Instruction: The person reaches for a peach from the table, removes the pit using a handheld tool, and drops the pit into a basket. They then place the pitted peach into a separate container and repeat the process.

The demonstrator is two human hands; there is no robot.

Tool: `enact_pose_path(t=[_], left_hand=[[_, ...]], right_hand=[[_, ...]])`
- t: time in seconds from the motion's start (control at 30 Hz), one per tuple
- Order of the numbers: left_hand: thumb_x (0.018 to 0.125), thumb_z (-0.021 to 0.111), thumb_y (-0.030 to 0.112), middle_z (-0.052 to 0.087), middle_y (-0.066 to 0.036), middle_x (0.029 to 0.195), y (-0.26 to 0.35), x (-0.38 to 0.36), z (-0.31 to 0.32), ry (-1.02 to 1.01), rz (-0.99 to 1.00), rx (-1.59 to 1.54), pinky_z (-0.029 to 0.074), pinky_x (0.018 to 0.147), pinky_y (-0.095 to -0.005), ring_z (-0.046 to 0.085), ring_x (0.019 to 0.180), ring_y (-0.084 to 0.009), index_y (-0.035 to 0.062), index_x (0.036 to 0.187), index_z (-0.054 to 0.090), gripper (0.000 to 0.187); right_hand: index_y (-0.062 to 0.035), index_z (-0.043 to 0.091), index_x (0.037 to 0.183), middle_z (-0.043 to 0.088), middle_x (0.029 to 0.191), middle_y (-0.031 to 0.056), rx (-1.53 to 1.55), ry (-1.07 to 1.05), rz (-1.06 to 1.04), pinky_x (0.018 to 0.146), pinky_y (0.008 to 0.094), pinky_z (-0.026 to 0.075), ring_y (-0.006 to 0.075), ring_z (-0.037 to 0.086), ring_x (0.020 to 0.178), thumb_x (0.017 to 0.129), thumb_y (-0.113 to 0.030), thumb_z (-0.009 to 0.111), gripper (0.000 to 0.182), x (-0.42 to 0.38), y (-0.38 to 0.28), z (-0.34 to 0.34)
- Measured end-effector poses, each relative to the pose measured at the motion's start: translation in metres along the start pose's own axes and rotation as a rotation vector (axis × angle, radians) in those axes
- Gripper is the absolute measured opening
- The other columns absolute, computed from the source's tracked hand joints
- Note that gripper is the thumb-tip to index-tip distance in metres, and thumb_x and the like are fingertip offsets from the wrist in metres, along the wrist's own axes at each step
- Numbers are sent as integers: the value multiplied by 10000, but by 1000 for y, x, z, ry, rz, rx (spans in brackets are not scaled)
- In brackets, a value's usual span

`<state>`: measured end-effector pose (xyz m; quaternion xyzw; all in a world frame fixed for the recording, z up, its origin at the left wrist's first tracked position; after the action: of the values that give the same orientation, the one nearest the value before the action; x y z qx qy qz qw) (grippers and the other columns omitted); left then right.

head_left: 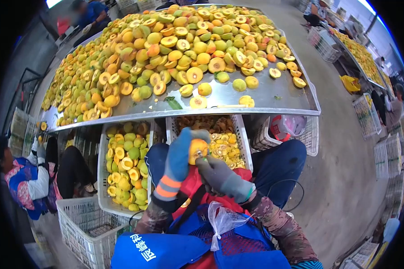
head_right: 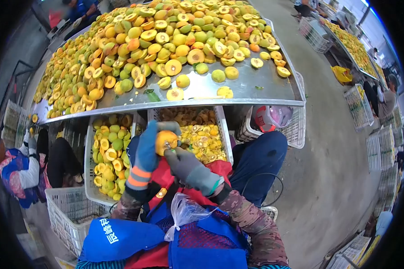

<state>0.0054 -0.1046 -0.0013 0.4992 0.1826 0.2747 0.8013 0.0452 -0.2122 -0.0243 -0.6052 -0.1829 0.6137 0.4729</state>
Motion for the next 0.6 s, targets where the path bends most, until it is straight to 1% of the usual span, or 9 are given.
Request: enact_pose_path(t=[0.07, 0.1, 0.23, 0.33, 0.4, 0.43, 0.47, 0.53, 0.6], left_hand=[[955, 455, 424, 656, -131, 926, -16, 5, -11, 163, -166, 147, 528, 728, -282, 648, 792, -195, -31, 996, 625, 488], [947, 485, 413, 662, -115, 764, -8, 5, -6, 230, -64, 157, 517, 604, -263, 634, 633, -185, -25, 837, 657, 483], [965, 446, 370, 656, -161, 803, -3, 8, -2, 108, 143, -31, 531, 629, -330, 641, 704, -224, -37, 791, 617, 474], [961, 466, 361, 651, -171, 815, -15, 8, -5, 1, -92, 151, 523, 632, -324, 641, 726, -234, -25, 754, 597, 458], [960, 476, 366, 648, -176, 829, -4, 2, -5, 19, 229, 418, 518, 644, -329, 637, 730, -236, -7, 729, 582, 451], [955, 459, 422, 638, -161, 827, -3, -1, -6, -24, 308, 464, 521, 655, -368, 625, 761, -252, 24, 749, 592, 468], [955, 459, 422, 638, -161, 827, -3, 0, -7, -23, 307, 466, 521, 655, -368, 625, 761, -252, 24, 749, 592, 468], [959, 427, 440, 629, -148, 814, -16, 2, -10, -82, 36, -272, 525, 649, -416, 612, 802, -279, 57, 770, 619, 469], [952, 416, 474, 619, -106, 822, -26, 9, -19, -48, -46, -481, 529, 644, -465, 599, 830, -303, 107, 787, 616, 449]], right_hand=[[-85, 470, 818, 476, 547, 30, -92, 116, -143, 307, 268, 350, 128, 454, 357, 949, -423, 393, 370, 3, -7, 7], [-70, 467, 832, 483, 551, 32, 1, -3, -9, 327, 266, 375, 125, 477, 376, 952, -419, 406, 374, -1, -8, 9], [-55, 472, 855, 486, 553, 29, 100, -183, 37, 350, 261, 395, 124, 493, 395, 947, -418, 424, 377, -6, -11, 12], [-50, 484, 876, 487, 555, 26, -334, 17, -75, 360, 262, 398, 127, 493, 404, 941, -402, 443, 360, -1, -5, 1], [-48, 490, 897, 484, 558, 29, -350, -34, -60, 353, 268, 384, 131, 469, 390, 935, -390, 445, 347, 3, -4, 3], [-56, 498, 828, 468, 543, 27, -130, -140, 136, 352, 264, 367, 125, 449, 384, 940, -356, 431, 327, 6, 10, 7], [-56, 498, 828, 468, 543, 27, -129, -142, 136, 352, 264, 367, 125, 449, 384, 940, -356, 431, 327, 7, 7, 7], [-73, 493, 739, 454, 526, 23, 239, -395, 102, 354, 254, 351, 120, 441, 384, 946, -336, 419, 343, 2, -4, 22], [-86, 478, 680, 440, 510, 13, 197, -408, 87, 346, 249, 332, 115, 432, 374, 954, -343, 412, 382, 7, -7, 23]])
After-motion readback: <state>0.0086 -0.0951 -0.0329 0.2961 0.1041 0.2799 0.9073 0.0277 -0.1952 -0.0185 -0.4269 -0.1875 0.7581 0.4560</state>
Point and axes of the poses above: each hand's wrist, its own x-axis towards the middle knuckle, its own z-axis out of the palm, y = z × x, the point moved 6 cm from there along x, towards the middle knuckle
